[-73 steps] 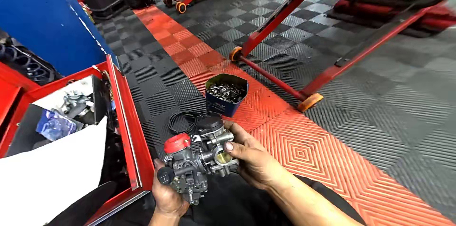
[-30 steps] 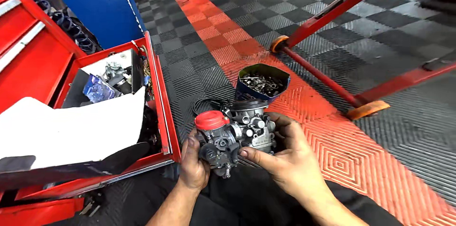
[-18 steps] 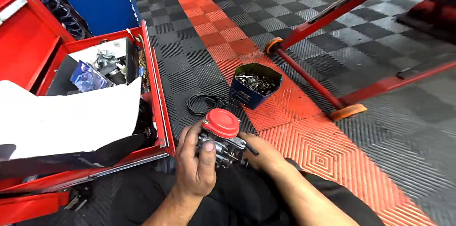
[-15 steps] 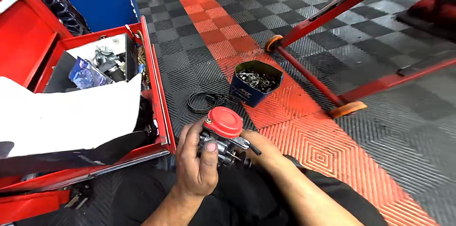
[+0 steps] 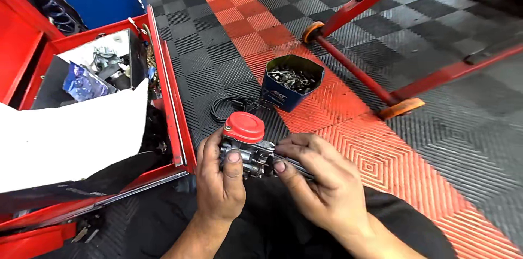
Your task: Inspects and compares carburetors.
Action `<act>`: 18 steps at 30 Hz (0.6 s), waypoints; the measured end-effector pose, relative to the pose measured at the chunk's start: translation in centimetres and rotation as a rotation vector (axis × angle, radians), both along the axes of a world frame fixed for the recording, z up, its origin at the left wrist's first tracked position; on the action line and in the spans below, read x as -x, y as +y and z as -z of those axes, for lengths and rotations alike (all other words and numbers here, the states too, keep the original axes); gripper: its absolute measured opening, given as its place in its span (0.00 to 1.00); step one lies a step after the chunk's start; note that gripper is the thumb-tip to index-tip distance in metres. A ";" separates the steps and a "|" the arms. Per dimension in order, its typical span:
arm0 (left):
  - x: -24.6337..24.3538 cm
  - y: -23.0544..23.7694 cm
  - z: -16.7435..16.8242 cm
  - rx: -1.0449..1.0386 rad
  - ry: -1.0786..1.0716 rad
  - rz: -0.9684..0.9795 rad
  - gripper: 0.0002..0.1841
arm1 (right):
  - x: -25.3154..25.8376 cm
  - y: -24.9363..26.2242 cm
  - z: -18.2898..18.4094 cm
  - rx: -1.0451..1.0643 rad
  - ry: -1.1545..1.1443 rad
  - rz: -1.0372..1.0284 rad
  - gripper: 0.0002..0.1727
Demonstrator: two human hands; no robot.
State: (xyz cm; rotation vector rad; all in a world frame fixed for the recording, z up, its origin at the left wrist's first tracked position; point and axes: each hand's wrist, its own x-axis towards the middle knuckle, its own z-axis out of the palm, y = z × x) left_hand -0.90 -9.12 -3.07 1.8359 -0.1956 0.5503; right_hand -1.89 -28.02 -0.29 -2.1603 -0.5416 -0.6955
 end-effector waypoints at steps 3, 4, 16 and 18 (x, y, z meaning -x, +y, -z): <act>0.0 -0.4 0.1 0.028 0.115 0.009 0.31 | 0.2 0.0 -0.3 0.095 -0.042 0.002 0.17; 0.1 -0.4 0.1 0.043 0.163 0.029 0.33 | 0.2 -0.1 -0.2 0.104 -0.008 -0.004 0.18; 0.5 -1.0 0.5 -0.047 0.201 0.102 0.39 | -1.9 -2.4 0.2 -0.252 0.416 -0.122 0.15; 0.3 -0.7 0.3 -0.080 0.204 0.062 0.37 | -2.8 -3.3 0.4 -0.297 0.462 -0.144 0.17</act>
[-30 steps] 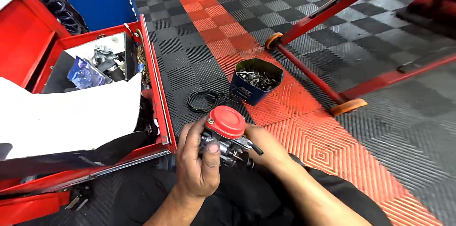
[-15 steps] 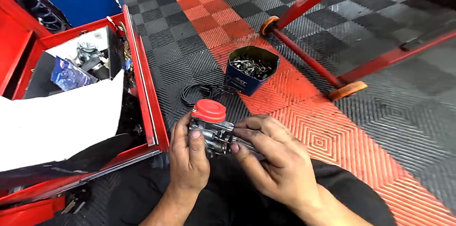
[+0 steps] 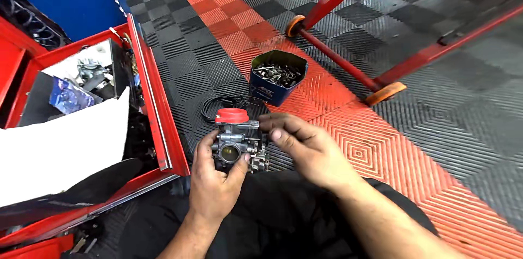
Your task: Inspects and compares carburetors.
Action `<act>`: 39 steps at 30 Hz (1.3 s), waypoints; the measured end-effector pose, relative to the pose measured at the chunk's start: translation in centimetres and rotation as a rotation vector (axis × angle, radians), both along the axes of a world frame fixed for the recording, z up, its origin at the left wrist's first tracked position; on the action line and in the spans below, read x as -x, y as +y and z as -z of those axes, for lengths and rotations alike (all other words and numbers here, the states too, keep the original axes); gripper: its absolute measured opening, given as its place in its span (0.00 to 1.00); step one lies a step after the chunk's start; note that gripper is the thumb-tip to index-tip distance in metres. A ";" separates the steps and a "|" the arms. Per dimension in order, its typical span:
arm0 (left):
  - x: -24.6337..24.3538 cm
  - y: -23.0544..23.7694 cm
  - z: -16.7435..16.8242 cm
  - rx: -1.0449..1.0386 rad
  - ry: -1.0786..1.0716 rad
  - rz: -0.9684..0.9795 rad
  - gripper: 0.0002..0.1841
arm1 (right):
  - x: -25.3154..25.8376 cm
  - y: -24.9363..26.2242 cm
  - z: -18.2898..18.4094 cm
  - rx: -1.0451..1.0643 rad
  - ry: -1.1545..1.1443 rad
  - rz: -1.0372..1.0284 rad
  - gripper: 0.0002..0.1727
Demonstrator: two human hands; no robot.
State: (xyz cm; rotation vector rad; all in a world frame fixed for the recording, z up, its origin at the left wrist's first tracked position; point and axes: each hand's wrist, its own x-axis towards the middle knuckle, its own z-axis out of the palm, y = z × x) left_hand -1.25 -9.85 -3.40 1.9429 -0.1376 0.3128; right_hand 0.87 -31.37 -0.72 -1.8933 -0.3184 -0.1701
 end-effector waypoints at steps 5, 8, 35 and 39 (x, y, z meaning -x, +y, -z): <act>-0.4 0.3 -0.2 0.002 -0.021 -0.036 0.37 | -3.2 -2.5 2.9 0.464 0.404 0.154 0.23; -0.4 0.3 -0.4 0.046 -0.029 -0.040 0.38 | -4.0 -0.1 6.2 0.767 0.821 0.029 0.55; -0.6 -0.2 -0.1 0.489 0.085 -0.083 0.36 | -3.1 -3.1 1.7 -1.260 0.497 -0.758 0.28; -0.4 0.1 -0.2 0.478 0.080 -0.082 0.36 | -2.4 -2.4 1.3 -1.238 0.606 -0.699 0.29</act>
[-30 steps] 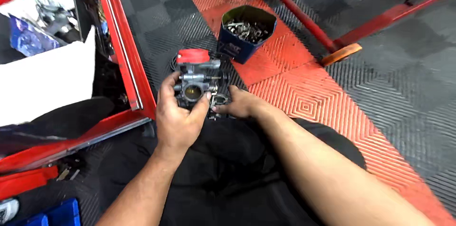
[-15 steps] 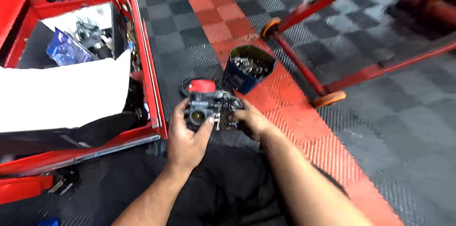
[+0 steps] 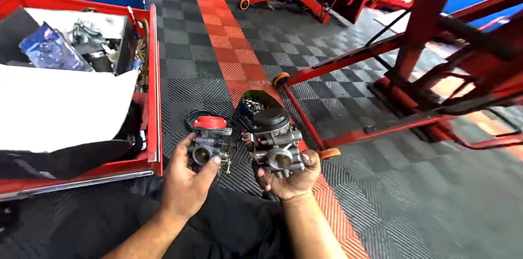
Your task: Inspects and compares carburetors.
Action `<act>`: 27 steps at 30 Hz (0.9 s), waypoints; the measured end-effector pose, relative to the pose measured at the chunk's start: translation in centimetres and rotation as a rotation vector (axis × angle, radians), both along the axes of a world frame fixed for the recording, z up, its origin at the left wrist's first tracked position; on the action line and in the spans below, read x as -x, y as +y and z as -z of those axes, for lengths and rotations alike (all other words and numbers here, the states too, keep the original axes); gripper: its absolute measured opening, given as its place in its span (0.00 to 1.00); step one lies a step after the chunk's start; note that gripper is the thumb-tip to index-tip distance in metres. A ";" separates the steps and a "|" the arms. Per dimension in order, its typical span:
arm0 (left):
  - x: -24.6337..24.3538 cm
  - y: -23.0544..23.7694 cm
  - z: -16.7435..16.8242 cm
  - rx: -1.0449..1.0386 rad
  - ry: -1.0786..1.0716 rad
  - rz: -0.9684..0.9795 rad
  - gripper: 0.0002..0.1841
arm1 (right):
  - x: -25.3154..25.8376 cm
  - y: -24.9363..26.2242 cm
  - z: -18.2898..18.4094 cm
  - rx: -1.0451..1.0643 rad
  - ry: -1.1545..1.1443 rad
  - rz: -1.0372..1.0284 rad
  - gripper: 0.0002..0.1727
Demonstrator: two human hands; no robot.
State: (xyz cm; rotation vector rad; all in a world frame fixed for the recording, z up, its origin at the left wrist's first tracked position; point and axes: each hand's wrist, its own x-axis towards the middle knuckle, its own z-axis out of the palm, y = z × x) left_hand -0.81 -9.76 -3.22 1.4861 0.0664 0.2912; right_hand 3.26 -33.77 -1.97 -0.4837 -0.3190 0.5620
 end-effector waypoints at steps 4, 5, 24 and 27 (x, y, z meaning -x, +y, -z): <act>0.1 0.1 -0.4 0.056 0.000 0.018 0.35 | 0.2 1.0 0.5 0.022 0.047 -0.001 0.35; 0.1 0.1 -0.6 0.082 0.012 0.023 0.35 | 0.3 1.5 0.6 0.038 0.065 0.028 0.36; 0.5 -0.1 -0.8 0.112 0.174 0.001 0.51 | 0.8 4.9 1.3 0.105 0.301 0.297 0.33; 0.5 -0.3 -0.7 0.125 0.157 0.013 0.50 | 0.8 4.6 1.5 0.078 0.271 0.256 0.34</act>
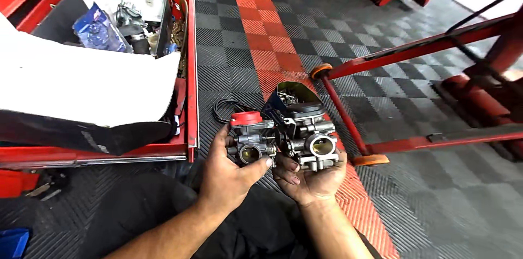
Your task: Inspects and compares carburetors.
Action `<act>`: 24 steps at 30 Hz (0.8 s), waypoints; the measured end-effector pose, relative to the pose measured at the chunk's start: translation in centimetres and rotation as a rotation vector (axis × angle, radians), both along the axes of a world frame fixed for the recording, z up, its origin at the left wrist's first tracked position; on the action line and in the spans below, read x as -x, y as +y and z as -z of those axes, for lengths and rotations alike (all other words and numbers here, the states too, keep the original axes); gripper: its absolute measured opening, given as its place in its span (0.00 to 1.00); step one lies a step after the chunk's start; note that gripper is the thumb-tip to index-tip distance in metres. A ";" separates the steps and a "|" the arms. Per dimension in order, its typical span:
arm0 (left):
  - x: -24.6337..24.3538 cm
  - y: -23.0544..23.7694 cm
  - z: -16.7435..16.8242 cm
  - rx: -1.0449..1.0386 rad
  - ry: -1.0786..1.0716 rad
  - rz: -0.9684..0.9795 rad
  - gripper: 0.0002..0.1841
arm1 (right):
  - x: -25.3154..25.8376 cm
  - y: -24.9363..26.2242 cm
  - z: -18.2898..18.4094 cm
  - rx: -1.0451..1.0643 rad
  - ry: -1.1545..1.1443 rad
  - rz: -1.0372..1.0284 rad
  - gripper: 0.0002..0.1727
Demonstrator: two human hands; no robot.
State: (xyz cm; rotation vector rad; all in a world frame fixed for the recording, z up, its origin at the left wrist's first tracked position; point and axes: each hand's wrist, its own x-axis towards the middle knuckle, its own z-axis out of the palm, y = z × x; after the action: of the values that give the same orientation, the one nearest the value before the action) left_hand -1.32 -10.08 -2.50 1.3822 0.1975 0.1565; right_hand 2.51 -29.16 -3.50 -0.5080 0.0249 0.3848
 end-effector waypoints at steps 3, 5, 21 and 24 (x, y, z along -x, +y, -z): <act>-0.1 -0.1 0.0 0.012 -0.018 -0.011 0.51 | 0.0 0.0 0.1 -0.010 0.008 -0.006 0.34; -0.2 -0.1 0.1 0.026 -0.024 -0.016 0.51 | -0.2 0.0 0.2 -0.027 0.001 -0.021 0.33; -0.3 -0.3 0.4 0.025 -0.048 -0.068 0.49 | -0.3 0.4 0.4 -0.100 0.026 -0.036 0.39; -0.3 -0.2 0.3 0.053 -0.068 -0.065 0.48 | -0.3 0.5 0.4 -0.099 0.011 -0.050 0.39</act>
State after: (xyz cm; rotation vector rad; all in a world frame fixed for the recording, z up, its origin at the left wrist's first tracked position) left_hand -0.98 -10.31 -2.79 1.3160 0.1890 0.2506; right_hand 2.79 -28.63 -3.90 -0.4088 0.0040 0.4358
